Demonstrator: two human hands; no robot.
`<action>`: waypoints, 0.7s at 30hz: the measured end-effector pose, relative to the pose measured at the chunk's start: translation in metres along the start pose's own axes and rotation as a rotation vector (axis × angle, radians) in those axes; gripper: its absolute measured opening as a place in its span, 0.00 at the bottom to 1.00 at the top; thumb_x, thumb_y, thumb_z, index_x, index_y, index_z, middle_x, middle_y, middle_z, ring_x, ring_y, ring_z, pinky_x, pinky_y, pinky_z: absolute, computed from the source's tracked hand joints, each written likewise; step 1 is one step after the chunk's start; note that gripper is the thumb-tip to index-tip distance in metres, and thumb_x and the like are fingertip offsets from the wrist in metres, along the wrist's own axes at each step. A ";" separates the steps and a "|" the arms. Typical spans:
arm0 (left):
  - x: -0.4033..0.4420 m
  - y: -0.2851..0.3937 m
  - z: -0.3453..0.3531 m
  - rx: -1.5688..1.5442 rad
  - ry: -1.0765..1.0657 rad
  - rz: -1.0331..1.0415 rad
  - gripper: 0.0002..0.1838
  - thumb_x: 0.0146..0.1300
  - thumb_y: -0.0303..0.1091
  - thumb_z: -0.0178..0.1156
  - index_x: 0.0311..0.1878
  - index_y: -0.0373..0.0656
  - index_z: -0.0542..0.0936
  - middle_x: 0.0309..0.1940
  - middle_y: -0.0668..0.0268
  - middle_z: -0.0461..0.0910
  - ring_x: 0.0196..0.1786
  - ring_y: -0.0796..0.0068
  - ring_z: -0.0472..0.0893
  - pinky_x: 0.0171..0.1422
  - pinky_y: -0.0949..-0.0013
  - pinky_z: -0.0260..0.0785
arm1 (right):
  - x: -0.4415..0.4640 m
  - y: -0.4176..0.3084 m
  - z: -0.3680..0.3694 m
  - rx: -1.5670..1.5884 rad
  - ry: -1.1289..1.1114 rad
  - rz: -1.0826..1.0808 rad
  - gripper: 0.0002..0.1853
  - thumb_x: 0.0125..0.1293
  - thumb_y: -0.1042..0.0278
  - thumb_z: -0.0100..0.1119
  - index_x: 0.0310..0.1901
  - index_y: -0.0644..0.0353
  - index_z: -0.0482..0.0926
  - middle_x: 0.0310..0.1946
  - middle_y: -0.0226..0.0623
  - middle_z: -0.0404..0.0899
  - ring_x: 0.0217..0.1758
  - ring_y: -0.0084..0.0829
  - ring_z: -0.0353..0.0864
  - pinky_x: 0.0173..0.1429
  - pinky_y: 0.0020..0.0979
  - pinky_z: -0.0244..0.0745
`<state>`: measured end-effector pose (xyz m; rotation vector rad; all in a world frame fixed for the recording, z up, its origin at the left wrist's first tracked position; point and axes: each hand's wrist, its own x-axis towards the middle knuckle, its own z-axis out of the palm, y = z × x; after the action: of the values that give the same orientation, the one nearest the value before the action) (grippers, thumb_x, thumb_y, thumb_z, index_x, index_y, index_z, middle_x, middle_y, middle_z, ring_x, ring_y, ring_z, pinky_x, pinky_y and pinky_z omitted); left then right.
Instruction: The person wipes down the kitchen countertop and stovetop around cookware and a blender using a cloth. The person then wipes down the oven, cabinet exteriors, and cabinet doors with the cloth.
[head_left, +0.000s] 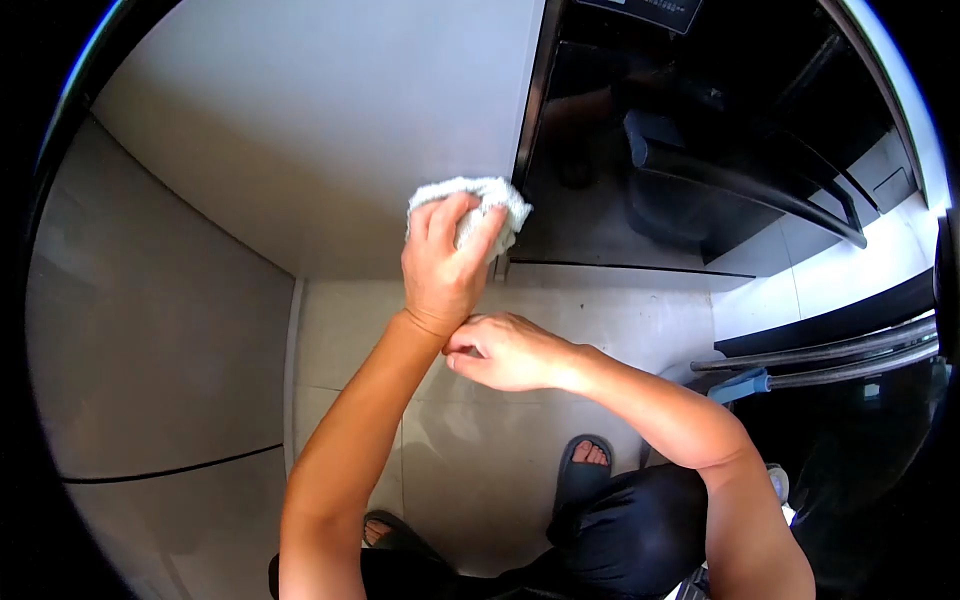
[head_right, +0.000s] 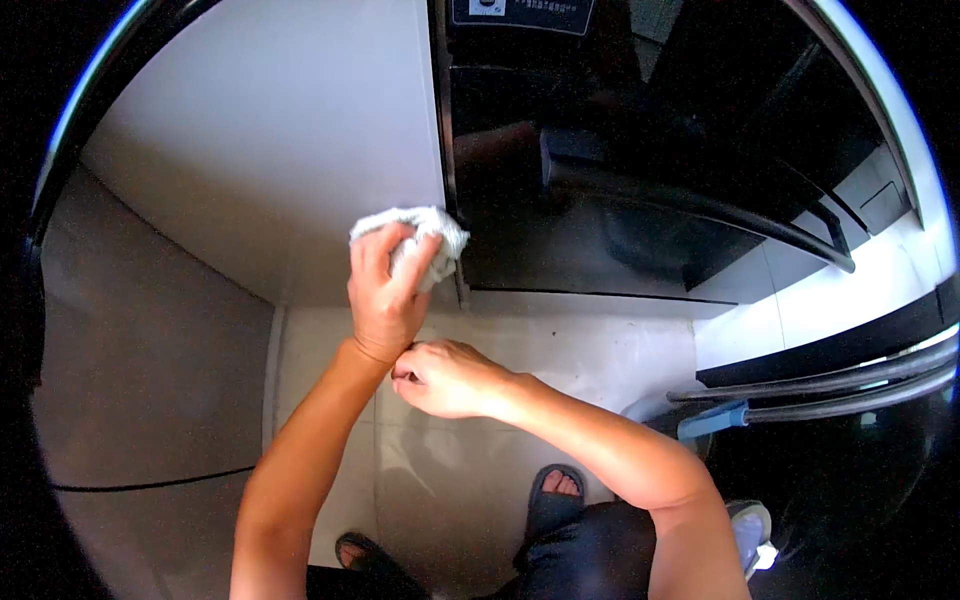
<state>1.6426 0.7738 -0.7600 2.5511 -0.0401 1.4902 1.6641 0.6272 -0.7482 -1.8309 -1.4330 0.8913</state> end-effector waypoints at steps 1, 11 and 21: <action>-0.014 -0.002 0.005 0.001 -0.004 -0.004 0.27 0.43 0.21 0.64 0.50 0.54 0.85 0.49 0.66 0.77 0.50 0.59 0.76 0.48 0.60 0.76 | -0.003 0.004 0.005 -0.045 -0.027 -0.035 0.15 0.69 0.66 0.56 0.51 0.64 0.82 0.45 0.47 0.84 0.50 0.46 0.84 0.56 0.44 0.77; -0.146 -0.034 0.053 -0.108 -0.192 -0.586 0.26 0.45 0.18 0.67 0.50 0.47 0.76 0.50 0.59 0.76 0.52 0.51 0.76 0.55 0.58 0.74 | -0.013 0.011 0.023 -0.036 -0.238 -0.015 0.15 0.67 0.65 0.54 0.51 0.63 0.82 0.48 0.51 0.84 0.53 0.51 0.83 0.58 0.47 0.77; -0.154 -0.023 0.093 -0.998 0.006 -1.938 0.23 0.62 0.27 0.67 0.57 0.42 0.69 0.56 0.59 0.76 0.55 0.62 0.79 0.51 0.53 0.79 | -0.015 0.017 0.022 0.002 -0.203 -0.028 0.12 0.66 0.67 0.54 0.44 0.64 0.83 0.42 0.52 0.85 0.48 0.51 0.85 0.54 0.48 0.78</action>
<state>1.6493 0.7689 -0.9416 0.7955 1.0080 0.3344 1.6527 0.6108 -0.7724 -1.7547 -1.5759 1.0896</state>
